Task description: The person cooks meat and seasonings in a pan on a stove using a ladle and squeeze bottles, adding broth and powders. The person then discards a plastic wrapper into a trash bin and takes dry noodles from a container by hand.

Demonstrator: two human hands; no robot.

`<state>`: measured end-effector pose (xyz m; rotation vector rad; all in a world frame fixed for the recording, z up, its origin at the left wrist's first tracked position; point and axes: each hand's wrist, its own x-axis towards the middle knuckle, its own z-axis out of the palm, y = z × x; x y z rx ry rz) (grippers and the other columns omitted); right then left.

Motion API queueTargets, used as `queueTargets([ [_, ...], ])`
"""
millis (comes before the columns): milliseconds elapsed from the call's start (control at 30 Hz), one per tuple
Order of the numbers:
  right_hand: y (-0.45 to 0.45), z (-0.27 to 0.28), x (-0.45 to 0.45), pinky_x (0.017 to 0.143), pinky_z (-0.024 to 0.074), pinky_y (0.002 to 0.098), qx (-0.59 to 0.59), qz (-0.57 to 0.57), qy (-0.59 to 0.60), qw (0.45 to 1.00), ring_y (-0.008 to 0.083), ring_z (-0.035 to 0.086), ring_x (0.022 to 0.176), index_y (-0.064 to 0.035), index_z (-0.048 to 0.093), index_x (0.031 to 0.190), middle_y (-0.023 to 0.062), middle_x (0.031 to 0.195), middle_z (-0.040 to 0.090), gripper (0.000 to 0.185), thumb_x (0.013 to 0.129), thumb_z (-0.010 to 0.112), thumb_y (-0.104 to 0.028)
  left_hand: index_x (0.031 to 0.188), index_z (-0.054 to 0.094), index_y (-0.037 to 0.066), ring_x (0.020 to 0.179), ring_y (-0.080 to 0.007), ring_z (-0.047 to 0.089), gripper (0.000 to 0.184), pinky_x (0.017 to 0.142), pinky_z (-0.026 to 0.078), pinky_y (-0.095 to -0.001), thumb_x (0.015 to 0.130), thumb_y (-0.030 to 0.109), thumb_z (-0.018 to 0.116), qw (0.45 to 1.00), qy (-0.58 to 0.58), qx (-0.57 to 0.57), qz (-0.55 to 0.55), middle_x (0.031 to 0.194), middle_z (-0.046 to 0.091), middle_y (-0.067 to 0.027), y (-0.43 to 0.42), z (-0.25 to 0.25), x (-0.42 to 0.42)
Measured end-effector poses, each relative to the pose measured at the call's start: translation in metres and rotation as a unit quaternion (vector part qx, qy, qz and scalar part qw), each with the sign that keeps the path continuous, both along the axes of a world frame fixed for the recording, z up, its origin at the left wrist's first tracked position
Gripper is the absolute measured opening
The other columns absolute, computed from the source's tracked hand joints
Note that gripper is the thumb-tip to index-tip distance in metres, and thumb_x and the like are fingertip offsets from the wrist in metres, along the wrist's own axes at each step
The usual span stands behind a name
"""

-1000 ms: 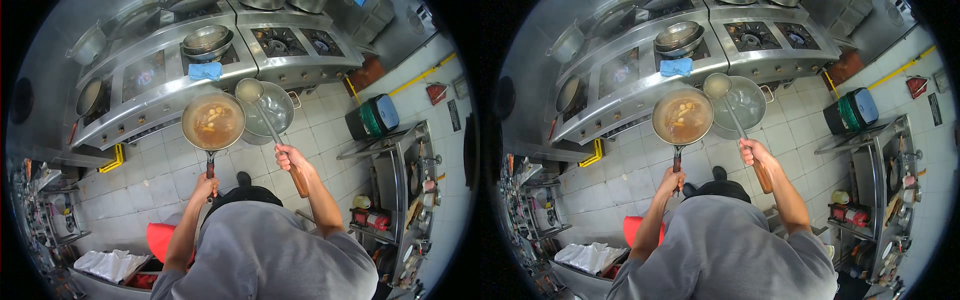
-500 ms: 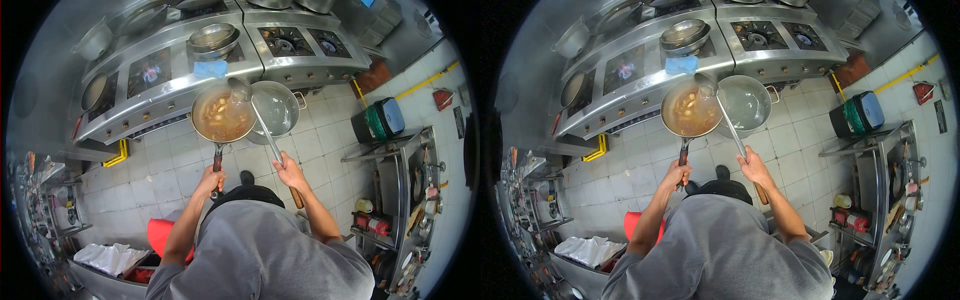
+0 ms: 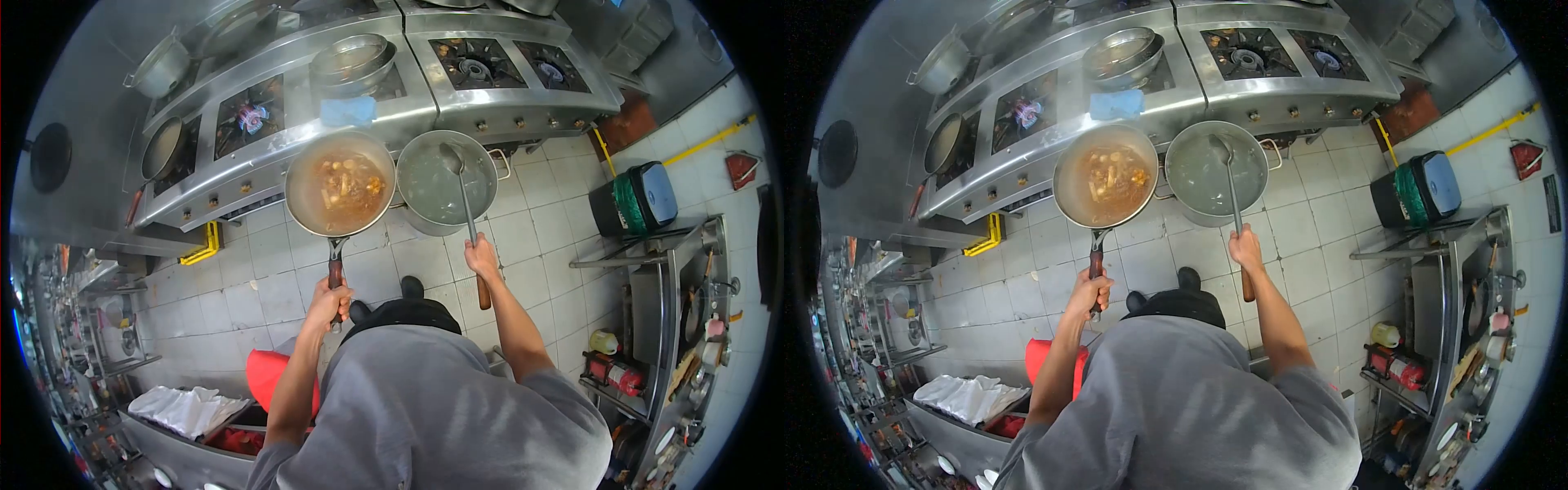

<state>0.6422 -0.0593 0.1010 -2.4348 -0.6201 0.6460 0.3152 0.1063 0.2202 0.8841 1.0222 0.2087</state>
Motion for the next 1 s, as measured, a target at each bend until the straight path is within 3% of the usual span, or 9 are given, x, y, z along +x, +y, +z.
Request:
queueTargets([
  [67, 0.003, -0.036, 0.012, 0.079, 0.0463, 0.0509, -0.027, 0.009, 0.017, 0.999, 0.0464, 0.060, 0.091, 0.0063, 0.050, 0.100, 0.0313, 0.090, 0.062, 0.034, 0.090, 0.054, -0.026, 0.077, 0.041, 0.008, 0.036, -0.0093, 0.038, 0.018, 0.033, 0.035, -0.0271, 0.077, -0.001, 0.057, 1.000, -0.006, 0.004, 0.006, 0.052, 0.041, 0.0005, 0.001, 0.004, 0.001],
  [167, 0.010, -0.067, 0.020, 0.065, 0.0496, 0.0476, -0.029, 0.028, 0.010, 0.999, 0.0390, 0.064, 0.073, 0.0058, 0.050, 0.100, 0.0217, 0.076, 0.063, 0.032, 0.090, 0.053, -0.025, 0.074, 0.041, 0.009, 0.036, -0.0092, 0.038, 0.018, 0.033, 0.035, -0.0270, 0.077, -0.001, 0.056, 1.000, 0.000, 0.012, 0.014, 0.052, 0.042, 0.0005, -0.001, 0.009, 0.002],
  [233, 0.017, -0.066, 0.019, 0.046, 0.0448, 0.0376, 0.032, -0.070, 0.287, 0.955, 0.0232, 0.056, 0.050, 0.0002, 0.052, 0.092, 0.0104, 0.064, 0.056, 0.022, 0.091, 0.052, -0.022, 0.074, 0.042, 0.009, 0.036, -0.0091, 0.038, 0.018, 0.033, 0.035, -0.0270, 0.077, -0.001, 0.057, 1.000, 0.003, 0.013, 0.024, 0.052, 0.042, 0.0005, -0.003, 0.011, 0.003],
  [267, 0.019, -0.064, 0.021, 0.046, 0.0448, 0.0376, 0.031, -0.068, 0.288, 0.955, 0.0232, 0.056, 0.050, 0.0002, 0.052, 0.092, 0.0104, 0.064, 0.056, 0.022, 0.091, 0.052, -0.022, 0.074, 0.042, 0.009, 0.036, -0.0091, 0.038, 0.018, 0.033, 0.035, -0.0269, 0.077, -0.001, 0.057, 0.999, 0.005, 0.012, 0.030, 0.052, 0.042, 0.0004, -0.004, 0.011, 0.003],
  [333, 0.021, -0.059, 0.026, 0.036, 0.0280, 0.0238, 0.129, -0.134, 0.569, 0.801, 0.0079, 0.033, 0.043, -0.0089, 0.046, 0.079, -0.0035, 0.057, 0.035, 0.020, 0.093, 0.049, -0.023, 0.075, 0.043, 0.008, 0.036, -0.0093, 0.038, 0.017, 0.033, 0.035, -0.0270, 0.077, -0.001, 0.057, 0.999, 0.008, 0.013, 0.035, 0.052, 0.042, 0.0002, -0.006, 0.013, 0.005],
  [367, 0.021, -0.058, 0.028, 0.036, 0.0280, 0.0238, 0.126, -0.132, 0.570, 0.801, 0.0079, 0.033, 0.043, -0.0089, 0.046, 0.079, -0.0035, 0.057, 0.035, 0.020, 0.093, 0.049, -0.023, 0.076, 0.043, 0.008, 0.036, -0.0094, 0.039, 0.016, 0.032, 0.035, -0.0270, 0.076, -0.001, 0.057, 0.999, 0.011, 0.013, 0.038, 0.052, 0.042, 0.0001, -0.007, 0.013, 0.005],
  [433, 0.020, -0.054, 0.030, 0.037, 0.0207, 0.0203, 0.168, -0.141, 0.677, 0.703, 0.0047, 0.025, 0.044, -0.0133, 0.038, 0.074, -0.0071, 0.057, 0.026, 0.025, 0.096, 0.047, -0.023, 0.076, 0.043, 0.007, 0.036, -0.0096, 0.039, 0.016, 0.033, 0.035, -0.0271, 0.077, -0.001, 0.057, 0.999, 0.010, 0.012, 0.040, 0.053, 0.042, 0.0000, -0.008, 0.011, 0.004],
  [700, 0.004, 0.005, 0.029, 0.037, 0.0183, 0.0191, 0.185, -0.123, 0.692, 0.687, 0.0041, 0.024, 0.044, -0.0138, 0.041, 0.077, -0.0074, 0.057, 0.027, 0.026, 0.096, 0.048, -0.028, 0.078, 0.044, 0.007, 0.037, -0.0101, 0.041, 0.016, 0.033, 0.037, -0.0272, 0.077, -0.002, 0.057, 0.999, 0.012, 0.016, 0.035, 0.053, 0.043, -0.0006, -0.012, 0.001, 0.009],
  [1000, -0.002, 0.159, -0.002, 0.037, 0.0210, 0.0203, 0.170, -0.084, 0.654, 0.732, 0.0043, 0.028, 0.045, -0.0128, 0.044, 0.084, -0.0056, 0.058, 0.032, 0.022, 0.096, 0.050, -0.030, 0.082, 0.043, 0.009, 0.038, -0.0099, 0.039, 0.018, 0.033, 0.034, -0.0270, 0.077, -0.001, 0.058, 0.999, 0.007, -0.010, 0.039, 0.055, 0.043, -0.0002, -0.011, -0.016, 0.021],
])
